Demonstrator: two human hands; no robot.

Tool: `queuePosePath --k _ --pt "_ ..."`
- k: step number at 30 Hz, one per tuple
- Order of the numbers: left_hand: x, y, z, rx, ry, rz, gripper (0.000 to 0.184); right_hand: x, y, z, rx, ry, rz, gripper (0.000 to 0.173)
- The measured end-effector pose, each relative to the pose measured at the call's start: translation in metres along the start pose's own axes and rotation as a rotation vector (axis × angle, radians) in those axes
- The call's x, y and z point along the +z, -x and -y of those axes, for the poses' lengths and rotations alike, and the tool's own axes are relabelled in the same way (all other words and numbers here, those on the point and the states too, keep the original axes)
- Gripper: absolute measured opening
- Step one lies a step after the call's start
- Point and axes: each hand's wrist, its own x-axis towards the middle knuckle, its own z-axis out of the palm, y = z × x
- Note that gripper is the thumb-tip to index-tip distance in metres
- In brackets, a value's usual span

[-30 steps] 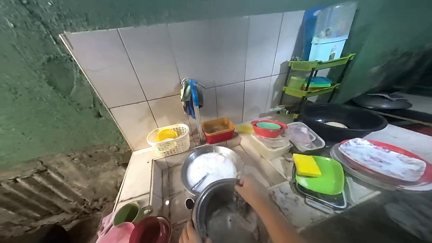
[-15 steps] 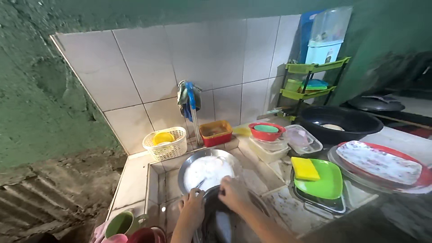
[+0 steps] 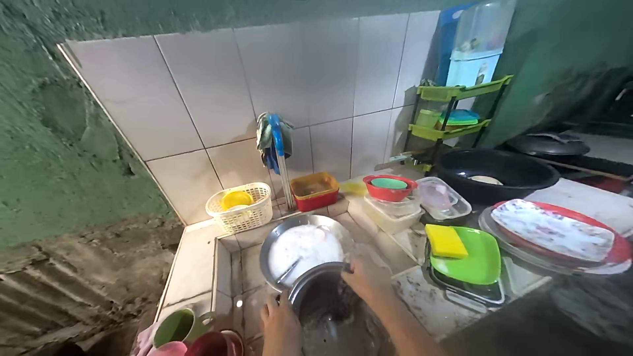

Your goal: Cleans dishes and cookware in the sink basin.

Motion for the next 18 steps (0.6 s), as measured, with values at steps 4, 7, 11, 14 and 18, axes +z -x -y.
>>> queuePosePath --k 4,7,11,14,18 --pt "0.023 0.035 0.001 -0.113 0.089 -0.152 0.047 -0.009 0.018 -0.016 0.089 -0.012 0.019 0.034" --pt "0.036 0.055 0.006 -0.038 0.111 -0.239 0.047 -0.004 0.019 -0.019 0.078 -0.035 0.017 0.034" --pt "0.016 0.055 0.005 0.013 0.004 -0.084 0.052 0.001 0.012 -0.025 0.016 -0.004 0.015 0.031" --pt "-0.004 0.034 -0.005 0.027 -0.126 0.016 0.045 0.002 0.015 -0.032 -0.017 0.004 -0.005 0.030" --pt "-0.010 0.009 -0.019 0.050 -0.329 0.078 0.042 0.003 0.019 -0.032 -0.039 0.001 -0.015 0.028"
